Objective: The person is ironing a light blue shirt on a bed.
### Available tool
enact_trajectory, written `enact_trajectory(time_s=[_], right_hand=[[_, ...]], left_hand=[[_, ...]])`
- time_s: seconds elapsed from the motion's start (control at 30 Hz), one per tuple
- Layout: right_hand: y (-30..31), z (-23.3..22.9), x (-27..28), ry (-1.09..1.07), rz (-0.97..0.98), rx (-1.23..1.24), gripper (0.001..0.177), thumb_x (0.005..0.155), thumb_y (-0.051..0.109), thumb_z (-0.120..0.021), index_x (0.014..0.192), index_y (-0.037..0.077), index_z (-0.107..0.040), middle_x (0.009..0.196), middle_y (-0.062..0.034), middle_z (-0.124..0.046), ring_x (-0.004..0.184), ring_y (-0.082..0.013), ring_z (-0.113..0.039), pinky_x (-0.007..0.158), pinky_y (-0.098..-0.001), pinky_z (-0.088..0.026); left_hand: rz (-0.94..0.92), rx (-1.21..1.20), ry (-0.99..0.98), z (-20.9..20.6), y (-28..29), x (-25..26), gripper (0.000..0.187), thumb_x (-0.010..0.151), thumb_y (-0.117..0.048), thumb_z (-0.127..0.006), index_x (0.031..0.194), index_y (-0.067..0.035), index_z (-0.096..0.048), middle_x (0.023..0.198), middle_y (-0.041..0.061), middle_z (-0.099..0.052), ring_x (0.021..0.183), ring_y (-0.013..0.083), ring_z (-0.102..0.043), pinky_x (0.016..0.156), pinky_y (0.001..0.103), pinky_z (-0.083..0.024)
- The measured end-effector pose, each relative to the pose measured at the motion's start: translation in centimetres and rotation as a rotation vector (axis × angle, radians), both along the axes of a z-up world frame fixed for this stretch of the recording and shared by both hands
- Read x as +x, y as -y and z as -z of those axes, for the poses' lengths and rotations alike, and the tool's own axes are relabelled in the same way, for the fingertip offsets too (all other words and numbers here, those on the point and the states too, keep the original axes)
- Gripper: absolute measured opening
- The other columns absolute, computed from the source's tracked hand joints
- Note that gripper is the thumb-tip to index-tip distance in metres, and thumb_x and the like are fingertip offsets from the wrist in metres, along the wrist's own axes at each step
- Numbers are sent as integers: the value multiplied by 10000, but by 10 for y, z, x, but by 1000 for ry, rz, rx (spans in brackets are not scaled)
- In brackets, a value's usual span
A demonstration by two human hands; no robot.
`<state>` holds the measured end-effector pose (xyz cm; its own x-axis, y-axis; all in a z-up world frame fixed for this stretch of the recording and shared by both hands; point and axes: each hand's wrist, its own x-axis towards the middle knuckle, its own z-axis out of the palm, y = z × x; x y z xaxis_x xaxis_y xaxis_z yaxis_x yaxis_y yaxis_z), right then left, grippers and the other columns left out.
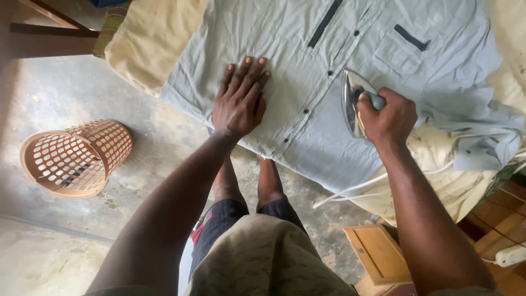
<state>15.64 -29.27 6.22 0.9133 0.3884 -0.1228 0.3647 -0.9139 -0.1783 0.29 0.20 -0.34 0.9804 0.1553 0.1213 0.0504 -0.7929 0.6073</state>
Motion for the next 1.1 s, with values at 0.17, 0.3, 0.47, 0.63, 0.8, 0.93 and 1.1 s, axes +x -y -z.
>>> enact_trajectory(time_s=[0.17, 0.3, 0.47, 0.63, 0.8, 0.93, 1.1], right_hand=[[-43, 14, 32, 92, -90, 81, 326, 912, 332, -810, 773, 64, -690, 696, -174, -669, 627, -398, -667, 577, -488, -510], [-46, 22, 53, 116, -109, 20, 298, 912, 344, -788, 822, 66, -733, 724, -161, -699, 627, -374, -695, 563, -479, -531], [10, 39, 54, 349, -304, -99, 311, 875, 378, -783, 848, 69, -766, 805, -139, -726, 721, -380, -700, 597, -484, -528], [-17, 25, 54, 146, -178, -84, 315, 908, 343, -790, 779, 59, -742, 745, -178, -687, 677, -403, -678, 594, -499, -526], [-48, 33, 73, 143, -256, -47, 386, 922, 351, -802, 698, 55, -695, 699, -157, -672, 641, -381, -669, 566, -493, -506], [-55, 29, 74, 69, -210, -15, 337, 936, 342, -778, 781, 52, -705, 725, -165, -678, 666, -390, -672, 586, -504, -514], [-13, 35, 53, 168, -183, -21, 316, 915, 344, -773, 874, 31, -759, 897, -190, -741, 812, -417, -694, 692, -528, -534]], left_hand=[[2, -13, -2, -2, 4, -6, 487, 979, -157, -636, 1463, -108, -612, 1637, 58, -452, 1553, 270, -361, 1305, 509, -230], [6, -20, -2, -5, 4, -5, 493, 968, -153, -639, 1459, -105, -616, 1632, 62, -457, 1547, 275, -365, 1300, 511, -235], [-18, -21, -6, -2, 2, -4, 496, 941, -141, -637, 1436, -110, -626, 1622, 62, -463, 1542, 276, -378, 1296, 511, -243], [-7, -36, -1, -1, 2, -6, 489, 955, -145, -642, 1442, -113, -622, 1625, 59, -461, 1541, 269, -378, 1299, 508, -244], [-8, -30, -8, -3, 2, -3, 486, 963, -141, -644, 1448, -113, -622, 1624, 58, -466, 1542, 266, -381, 1302, 505, -247], [-18, -26, -19, -5, 2, -2, 483, 957, -140, -647, 1438, -117, -627, 1617, 54, -475, 1536, 266, -389, 1298, 506, -253], [-15, -35, -7, -8, 4, 1, 476, 949, -122, -641, 1424, -121, -639, 1607, 52, -491, 1529, 267, -407, 1294, 502, -271]])
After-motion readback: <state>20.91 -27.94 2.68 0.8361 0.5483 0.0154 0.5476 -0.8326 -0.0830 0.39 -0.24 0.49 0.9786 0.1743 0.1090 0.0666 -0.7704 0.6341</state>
